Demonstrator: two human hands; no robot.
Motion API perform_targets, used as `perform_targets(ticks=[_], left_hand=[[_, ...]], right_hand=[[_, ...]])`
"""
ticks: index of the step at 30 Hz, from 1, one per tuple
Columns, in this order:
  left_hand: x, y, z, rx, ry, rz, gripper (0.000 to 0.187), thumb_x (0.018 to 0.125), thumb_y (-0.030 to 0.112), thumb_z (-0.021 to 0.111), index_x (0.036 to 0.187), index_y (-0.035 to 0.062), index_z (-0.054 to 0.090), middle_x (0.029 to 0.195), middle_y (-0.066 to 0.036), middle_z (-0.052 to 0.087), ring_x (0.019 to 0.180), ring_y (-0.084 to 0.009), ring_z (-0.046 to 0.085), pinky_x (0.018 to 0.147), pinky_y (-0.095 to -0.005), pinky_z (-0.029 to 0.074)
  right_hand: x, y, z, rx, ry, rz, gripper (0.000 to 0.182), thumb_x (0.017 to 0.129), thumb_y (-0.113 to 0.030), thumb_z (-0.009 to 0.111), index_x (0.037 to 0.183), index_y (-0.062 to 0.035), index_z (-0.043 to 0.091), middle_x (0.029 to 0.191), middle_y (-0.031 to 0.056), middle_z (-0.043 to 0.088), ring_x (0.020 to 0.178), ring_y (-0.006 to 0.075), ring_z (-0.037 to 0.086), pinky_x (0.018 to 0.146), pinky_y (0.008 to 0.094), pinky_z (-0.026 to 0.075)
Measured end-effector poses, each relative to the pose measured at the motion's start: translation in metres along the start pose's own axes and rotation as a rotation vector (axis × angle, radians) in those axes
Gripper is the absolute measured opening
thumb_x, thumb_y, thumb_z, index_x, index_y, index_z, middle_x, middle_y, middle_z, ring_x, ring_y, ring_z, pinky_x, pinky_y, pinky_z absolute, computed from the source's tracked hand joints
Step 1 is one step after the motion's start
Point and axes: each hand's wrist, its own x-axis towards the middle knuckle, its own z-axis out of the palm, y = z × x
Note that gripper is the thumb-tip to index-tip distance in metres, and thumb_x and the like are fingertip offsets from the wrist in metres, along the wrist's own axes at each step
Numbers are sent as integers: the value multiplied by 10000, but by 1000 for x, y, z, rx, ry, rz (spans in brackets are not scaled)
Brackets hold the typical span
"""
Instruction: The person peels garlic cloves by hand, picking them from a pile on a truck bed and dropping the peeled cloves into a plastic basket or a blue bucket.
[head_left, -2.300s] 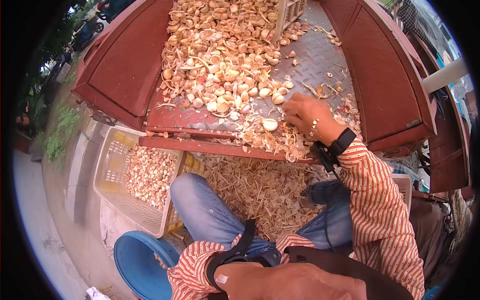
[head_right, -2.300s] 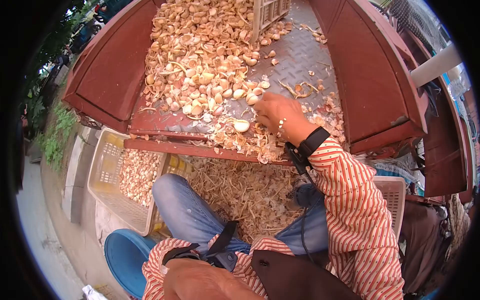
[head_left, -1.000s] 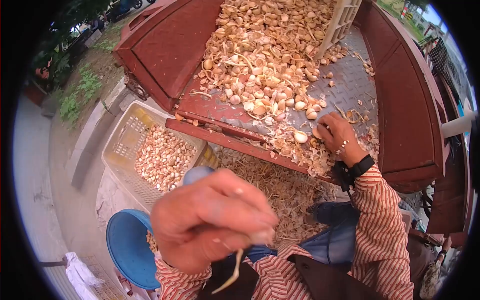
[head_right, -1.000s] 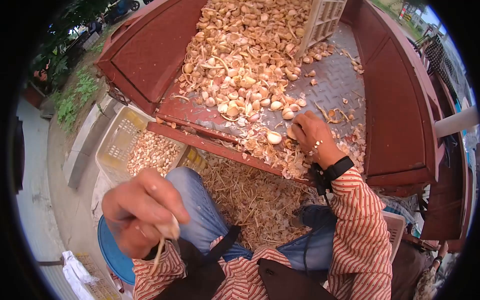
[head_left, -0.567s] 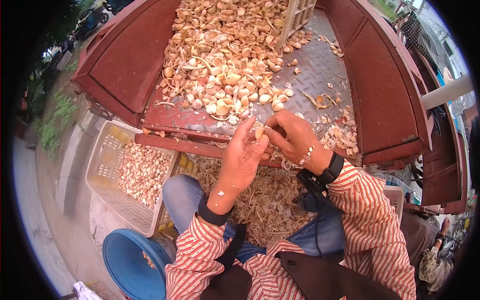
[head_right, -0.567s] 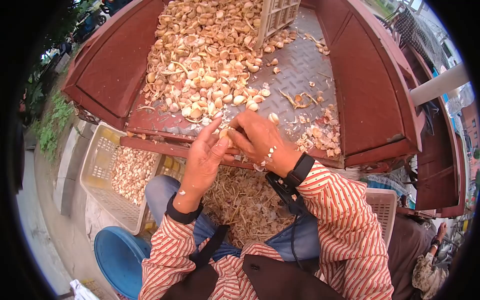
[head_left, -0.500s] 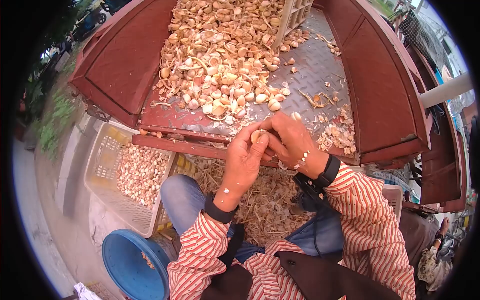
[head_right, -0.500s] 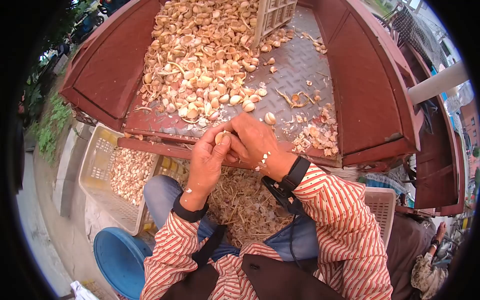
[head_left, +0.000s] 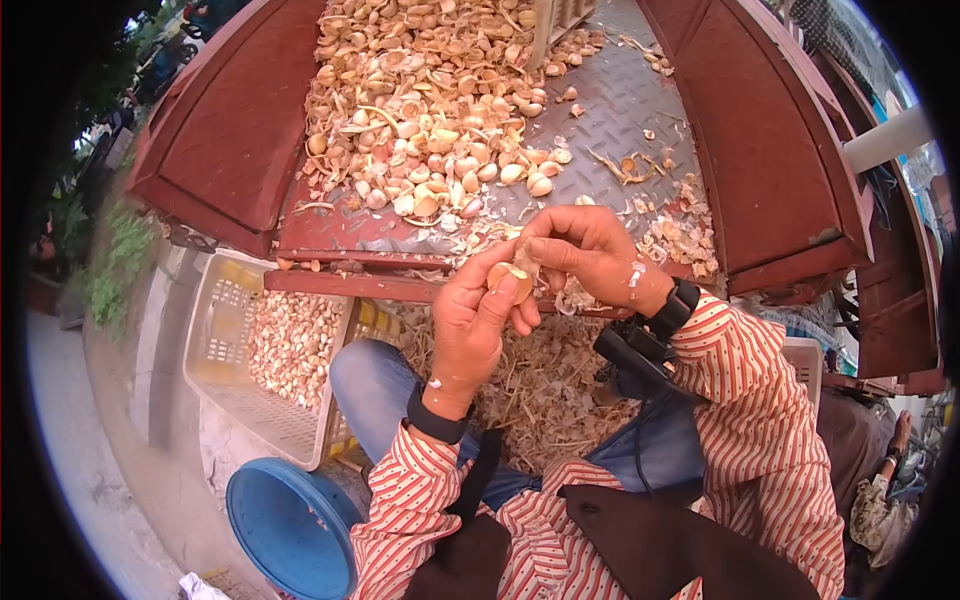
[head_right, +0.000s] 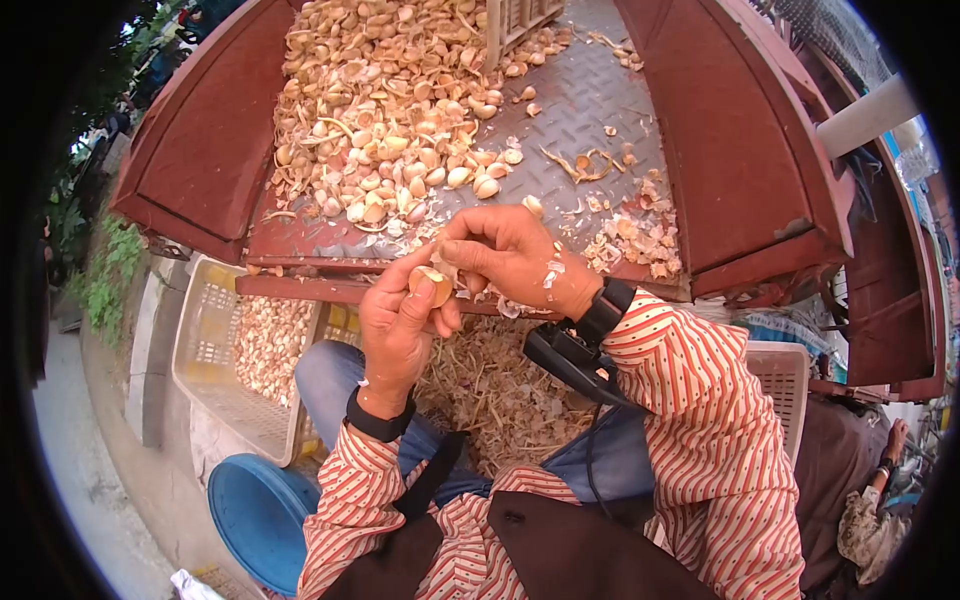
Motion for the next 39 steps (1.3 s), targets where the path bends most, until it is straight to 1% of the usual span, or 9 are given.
perform_targets(ticks=[10,14,15,19,26,29,33,37,39], left_hand=[[30,-13,41,-383,315,59,227,953,133,433,1127,2,496,945,-54,576,757,-83,537,652,-200,469],[75,-33,51,-544,248,33,276,962,206,431,1153,15,485,1003,-42,555,892,-114,535,766,-266,467],[77,-30,53,-531,214,20,287,956,222,450,1155,18,483,1024,-46,550,924,-129,530,810,-295,451],[72,-23,46,-195,167,-43,265,938,193,489,1142,24,482,998,-35,555,881,-120,539,777,-271,449],[57,-27,12,-403,129,-273,221,936,134,473,1126,20,478,863,-17,566,740,-86,548,653,-198,467],[53,-27,-1,-803,-35,-321,268,940,104,450,1189,6,444,921,-101,526,741,-124,508,611,-200,454],[36,-10,0,-1190,-168,-298,309,955,123,414,1238,-1,410,984,-164,482,756,-148,471,600,-217,447],[28,8,-4,-1152,14,-391,357,970,204,390,1249,-18,398,1026,-187,486,775,-149,484,647,-219,465],[29,10,-6,-1086,32,-381,375,974,208,372,1251,-45,386,1051,-203,460,779,-147,470,653,-232,469]], right_hand=[[23,27,5,120,355,-93,169,941,-206,486,900,-49,529,766,-22,557,640,20,523,565,180,445],[40,26,-16,152,624,-91,221,915,-203,516,883,14,541,798,24,569,718,66,514,616,237,443],[46,22,-19,-132,689,-216,206,895,-191,528,862,12,534,777,71,581,713,156,566,624,300,451],[35,20,-25,-693,614,-318,151,854,-190,537,863,-39,542,815,150,566,766,352,565,657,393,443],[22,14,-18,-965,455,-250,182,852,-242,531,834,-61,529,830,124,580,767,356,570,631,425,448],[24,20,-17,-977,489,-206,193,849,-235,533,839,-42,545,782,125,591,716,327,582,620,405,448],[32,21,-50,-344,620,37,211,842,-216,525,873,-18,592,708,142,601,635,260,575,596,359,438],[14,8,-70,-1142,520,-173,183,759,-84,532,926,-49,600,896,136,565,796,302,564,701,375,455],[6,14,-60,-1232,493,-328,226,728,-50,538,945,-61,601,938,130,542,844,315,548,738,385,455]])
